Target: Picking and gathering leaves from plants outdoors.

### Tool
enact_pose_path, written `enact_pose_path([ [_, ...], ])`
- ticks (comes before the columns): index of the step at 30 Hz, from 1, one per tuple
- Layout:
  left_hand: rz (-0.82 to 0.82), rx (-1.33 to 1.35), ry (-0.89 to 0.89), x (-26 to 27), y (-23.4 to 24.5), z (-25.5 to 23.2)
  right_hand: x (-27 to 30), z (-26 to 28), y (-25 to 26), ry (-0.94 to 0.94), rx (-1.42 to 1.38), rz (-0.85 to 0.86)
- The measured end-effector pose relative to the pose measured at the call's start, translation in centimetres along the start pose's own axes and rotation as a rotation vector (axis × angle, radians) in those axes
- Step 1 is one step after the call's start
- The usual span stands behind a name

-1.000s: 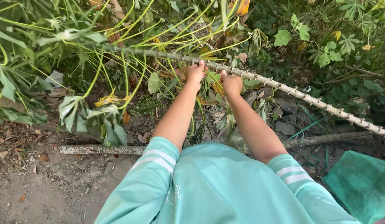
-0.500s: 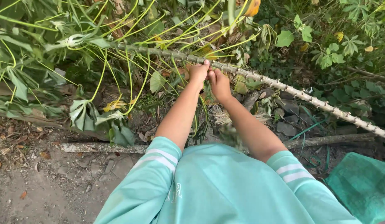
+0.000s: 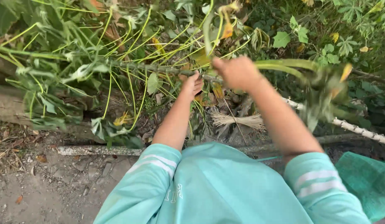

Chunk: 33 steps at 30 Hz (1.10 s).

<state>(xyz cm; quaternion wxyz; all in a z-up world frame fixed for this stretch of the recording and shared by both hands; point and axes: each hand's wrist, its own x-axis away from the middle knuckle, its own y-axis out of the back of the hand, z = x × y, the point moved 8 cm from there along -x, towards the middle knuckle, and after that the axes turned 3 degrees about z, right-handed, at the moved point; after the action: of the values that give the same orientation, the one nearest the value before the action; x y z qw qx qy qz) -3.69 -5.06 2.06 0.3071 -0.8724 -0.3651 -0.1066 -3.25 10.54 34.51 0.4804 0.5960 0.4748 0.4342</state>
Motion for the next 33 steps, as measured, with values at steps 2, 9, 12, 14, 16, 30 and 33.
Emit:
enact_pose_path([
  [2, -0.041, -0.020, 0.064, 0.6, 0.2, 0.4, 0.0, -1.6, 2.4, 0.084, 0.046, -0.056],
  [9, 0.080, 0.198, -0.010, 2.0, -0.4, 0.3, -5.9, -8.4, -4.2, -0.117, 0.425, -0.247],
  [12, 0.130, 0.196, -0.042, 0.7, -0.8, 0.3, -7.6, -5.4, -9.9, -0.119, 0.155, -0.060],
  [14, 0.167, 0.207, -0.062, -0.1, -0.8, 0.6, -8.3, -2.3, -11.9, 0.069, -0.071, -0.199],
  [16, 0.152, 0.216, -0.095, -0.3, -0.7, 0.3, -8.7, -0.2, -12.3, 0.187, 0.073, -0.373],
  [30, -0.095, -0.003, 0.007, 0.6, 3.6, 1.1, -11.1, 2.7, -14.6, 0.057, 0.100, 0.138],
  [33, -0.037, -0.021, -0.034, 1.1, 2.6, 0.8, -11.9, 3.0, -15.4, 0.172, 0.166, 0.101],
])
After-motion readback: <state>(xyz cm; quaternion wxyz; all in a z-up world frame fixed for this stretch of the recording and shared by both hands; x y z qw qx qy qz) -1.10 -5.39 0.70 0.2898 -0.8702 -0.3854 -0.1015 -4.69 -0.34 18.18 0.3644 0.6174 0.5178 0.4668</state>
